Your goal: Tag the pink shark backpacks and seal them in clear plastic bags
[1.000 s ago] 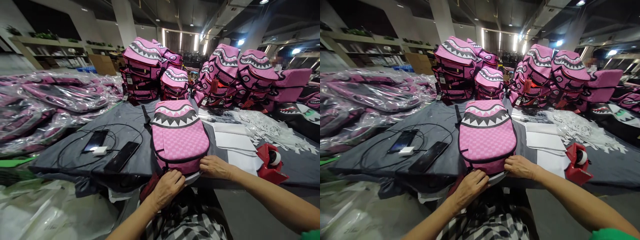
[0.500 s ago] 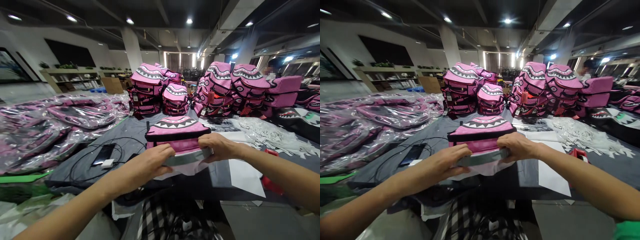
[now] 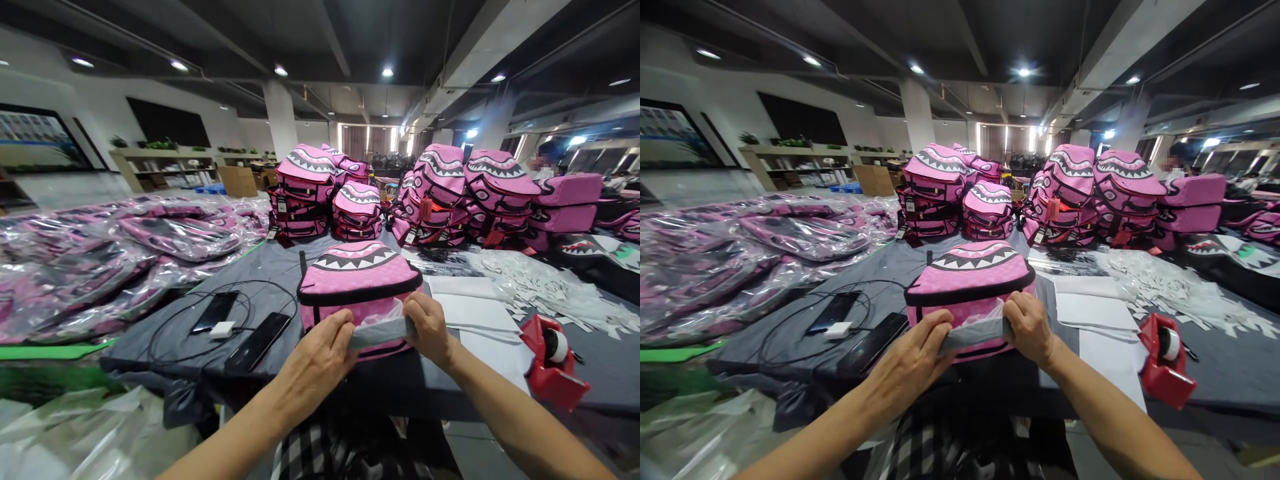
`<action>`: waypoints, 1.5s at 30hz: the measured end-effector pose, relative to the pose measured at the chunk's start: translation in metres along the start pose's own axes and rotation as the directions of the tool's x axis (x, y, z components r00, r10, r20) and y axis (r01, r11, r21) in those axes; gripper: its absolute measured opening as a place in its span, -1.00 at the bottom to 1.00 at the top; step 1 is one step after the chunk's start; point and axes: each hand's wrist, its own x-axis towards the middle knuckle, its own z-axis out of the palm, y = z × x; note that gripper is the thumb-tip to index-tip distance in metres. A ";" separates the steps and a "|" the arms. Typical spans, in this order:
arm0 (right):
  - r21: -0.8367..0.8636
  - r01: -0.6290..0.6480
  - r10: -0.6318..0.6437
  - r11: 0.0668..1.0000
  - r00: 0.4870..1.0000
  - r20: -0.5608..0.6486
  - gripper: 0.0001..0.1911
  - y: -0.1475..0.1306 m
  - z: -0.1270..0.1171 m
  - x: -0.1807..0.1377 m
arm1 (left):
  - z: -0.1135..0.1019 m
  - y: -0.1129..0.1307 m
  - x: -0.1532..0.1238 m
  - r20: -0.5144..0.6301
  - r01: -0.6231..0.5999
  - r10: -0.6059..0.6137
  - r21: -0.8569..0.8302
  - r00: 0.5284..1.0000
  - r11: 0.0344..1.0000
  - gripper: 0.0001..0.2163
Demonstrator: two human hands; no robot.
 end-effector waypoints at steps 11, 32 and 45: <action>0.159 0.177 -0.206 0.971 0.960 0.190 -0.92 -0.013 0.004 -0.018 | 0.019 -0.020 -0.017 -0.286 0.043 -0.010 0.110 0.958 0.993 -0.82; 0.238 -0.272 0.083 0.932 0.802 0.591 -0.68 -0.014 0.009 -0.088 | 0.063 0.048 -0.106 -0.046 0.168 -0.173 -0.100 0.984 0.981 -0.78; 0.073 0.143 -0.159 0.987 0.916 0.368 -0.79 -0.014 0.006 -0.087 | 0.057 0.037 -0.092 0.172 0.213 -0.197 -0.082 0.965 0.974 -0.72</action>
